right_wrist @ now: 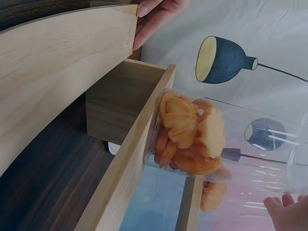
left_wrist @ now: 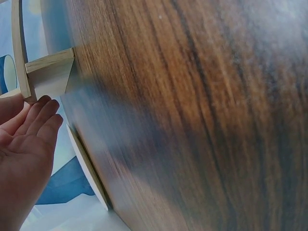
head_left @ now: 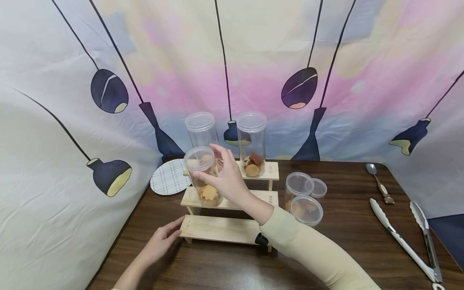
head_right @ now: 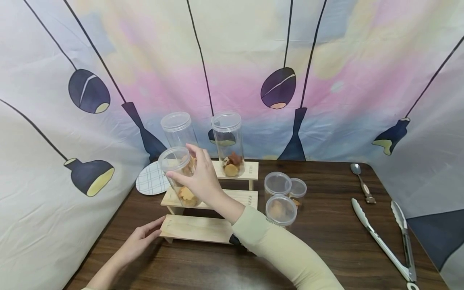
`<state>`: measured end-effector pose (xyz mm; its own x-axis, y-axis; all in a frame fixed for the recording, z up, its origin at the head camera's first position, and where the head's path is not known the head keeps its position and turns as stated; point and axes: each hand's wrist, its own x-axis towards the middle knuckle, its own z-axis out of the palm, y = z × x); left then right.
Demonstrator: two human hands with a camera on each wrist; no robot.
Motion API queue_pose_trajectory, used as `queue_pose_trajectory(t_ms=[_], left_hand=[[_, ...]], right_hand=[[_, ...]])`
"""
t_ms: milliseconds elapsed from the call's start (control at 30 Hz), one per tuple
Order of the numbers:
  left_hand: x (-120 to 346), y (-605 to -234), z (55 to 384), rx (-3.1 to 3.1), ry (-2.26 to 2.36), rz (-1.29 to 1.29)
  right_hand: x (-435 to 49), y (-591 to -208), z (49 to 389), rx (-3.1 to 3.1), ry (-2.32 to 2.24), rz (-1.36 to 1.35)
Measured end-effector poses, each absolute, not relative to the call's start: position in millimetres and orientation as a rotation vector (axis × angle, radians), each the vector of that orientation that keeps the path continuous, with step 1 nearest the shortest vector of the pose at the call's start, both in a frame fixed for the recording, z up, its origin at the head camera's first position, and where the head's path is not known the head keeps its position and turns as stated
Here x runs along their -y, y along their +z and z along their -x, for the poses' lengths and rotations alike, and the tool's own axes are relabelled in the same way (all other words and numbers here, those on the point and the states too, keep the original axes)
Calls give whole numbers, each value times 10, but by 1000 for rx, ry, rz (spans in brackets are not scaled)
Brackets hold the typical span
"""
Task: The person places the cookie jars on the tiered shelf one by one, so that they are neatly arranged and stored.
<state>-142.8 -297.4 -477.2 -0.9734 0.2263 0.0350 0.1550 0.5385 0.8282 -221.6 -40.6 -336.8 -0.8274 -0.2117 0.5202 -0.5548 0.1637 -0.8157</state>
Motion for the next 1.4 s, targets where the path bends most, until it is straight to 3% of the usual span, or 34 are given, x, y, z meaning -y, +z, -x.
queue_pose_trajectory(t_ms=[367, 867, 1167, 1400], left_hand=[[2970, -4759, 1429, -2673, 1454, -319], [2971, -4760, 1435, -2669, 1458, -338], [2963, -4741, 1441, -2675, 1435, -324], [2974, -4757, 1440, -2672, 1430, -303]], right_hand=[[272, -3359, 2055, 2213, 1580, -775], [-135, -3220, 1537, 2175, 1437, -984], [-628, -3108, 1358, 2206, 1356, -900], [-893, -3227, 1250, 2266, 1346, -818]])
